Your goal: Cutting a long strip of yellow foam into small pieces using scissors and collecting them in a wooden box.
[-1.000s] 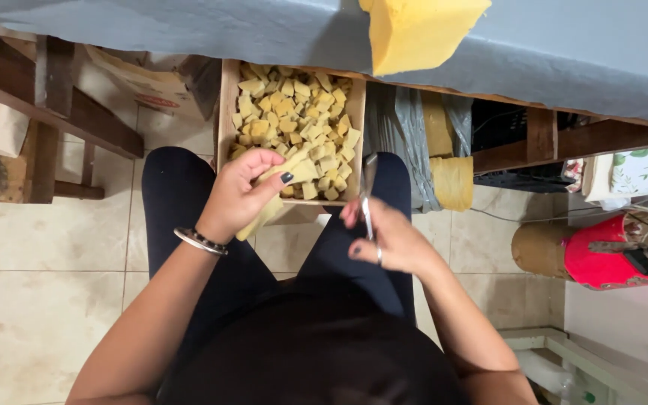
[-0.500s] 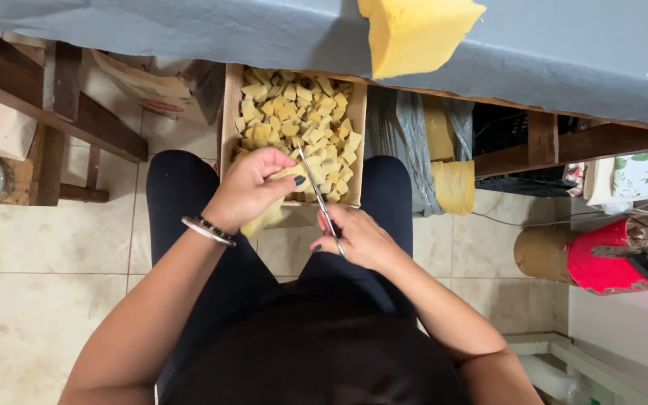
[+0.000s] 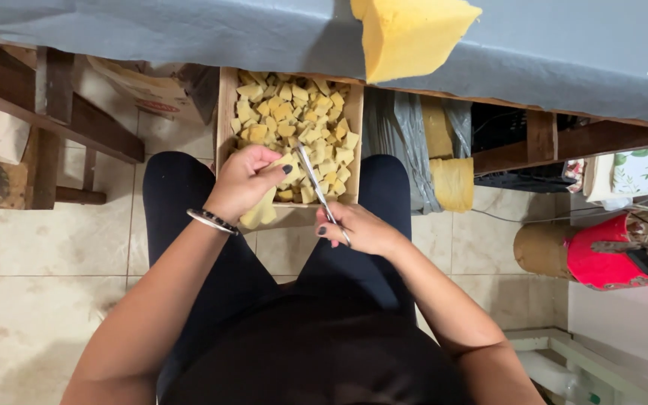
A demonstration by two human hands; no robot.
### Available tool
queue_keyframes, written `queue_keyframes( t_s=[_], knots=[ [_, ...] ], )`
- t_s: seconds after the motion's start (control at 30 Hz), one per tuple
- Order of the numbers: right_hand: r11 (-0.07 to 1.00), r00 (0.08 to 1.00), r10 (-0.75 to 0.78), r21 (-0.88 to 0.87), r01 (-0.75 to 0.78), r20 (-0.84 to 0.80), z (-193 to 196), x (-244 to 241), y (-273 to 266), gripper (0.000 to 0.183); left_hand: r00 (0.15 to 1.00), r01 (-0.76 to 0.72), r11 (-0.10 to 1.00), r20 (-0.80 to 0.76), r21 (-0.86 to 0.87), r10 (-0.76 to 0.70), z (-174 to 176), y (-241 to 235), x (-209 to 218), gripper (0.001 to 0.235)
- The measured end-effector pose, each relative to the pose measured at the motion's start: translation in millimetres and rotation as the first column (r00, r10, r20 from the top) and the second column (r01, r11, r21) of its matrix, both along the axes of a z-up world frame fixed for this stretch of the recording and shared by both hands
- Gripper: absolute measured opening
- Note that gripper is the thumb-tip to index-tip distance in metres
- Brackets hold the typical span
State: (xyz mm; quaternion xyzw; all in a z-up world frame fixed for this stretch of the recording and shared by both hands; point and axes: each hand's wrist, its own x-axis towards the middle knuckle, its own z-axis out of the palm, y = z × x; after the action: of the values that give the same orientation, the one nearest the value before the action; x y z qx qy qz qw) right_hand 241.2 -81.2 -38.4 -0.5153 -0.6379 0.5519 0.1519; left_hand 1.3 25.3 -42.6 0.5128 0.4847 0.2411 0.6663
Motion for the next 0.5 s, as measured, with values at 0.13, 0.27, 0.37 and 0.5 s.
queue_keyframes(
  t_s=[0.13, 0.27, 0.37, 0.5],
  knots=[
    [0.985, 0.988, 0.154, 0.073, -0.154, 0.004, 14.7, 9.6, -2.2, 0.049, 0.987, -0.002, 0.999, 0.159, 0.048, -0.005, -25.3, 1.7, -4.7, 0.037],
    [0.971, 0.971, 0.237, 0.032, -0.239, 0.042, 25.2, 3.3, -6.4, 0.054, 0.959, -0.044, 0.999, 0.279, 0.018, 0.037, -13.6, -3.4, 3.9, 0.032],
    [0.975, 0.975, 0.213, 0.047, -0.216, 0.065, 23.5, -1.3, -4.0, 0.053, 0.964, 0.008, 1.0, 0.267, 0.015, -0.011, -4.4, -11.3, 10.8, 0.028],
    [0.979, 0.982, 0.171, 0.099, -0.178, 0.079, 24.3, -5.2, -2.8, 0.048, 0.993, 0.009, 0.999, 0.121, 0.047, -0.014, 9.8, -12.2, 7.2, 0.032]
  ],
)
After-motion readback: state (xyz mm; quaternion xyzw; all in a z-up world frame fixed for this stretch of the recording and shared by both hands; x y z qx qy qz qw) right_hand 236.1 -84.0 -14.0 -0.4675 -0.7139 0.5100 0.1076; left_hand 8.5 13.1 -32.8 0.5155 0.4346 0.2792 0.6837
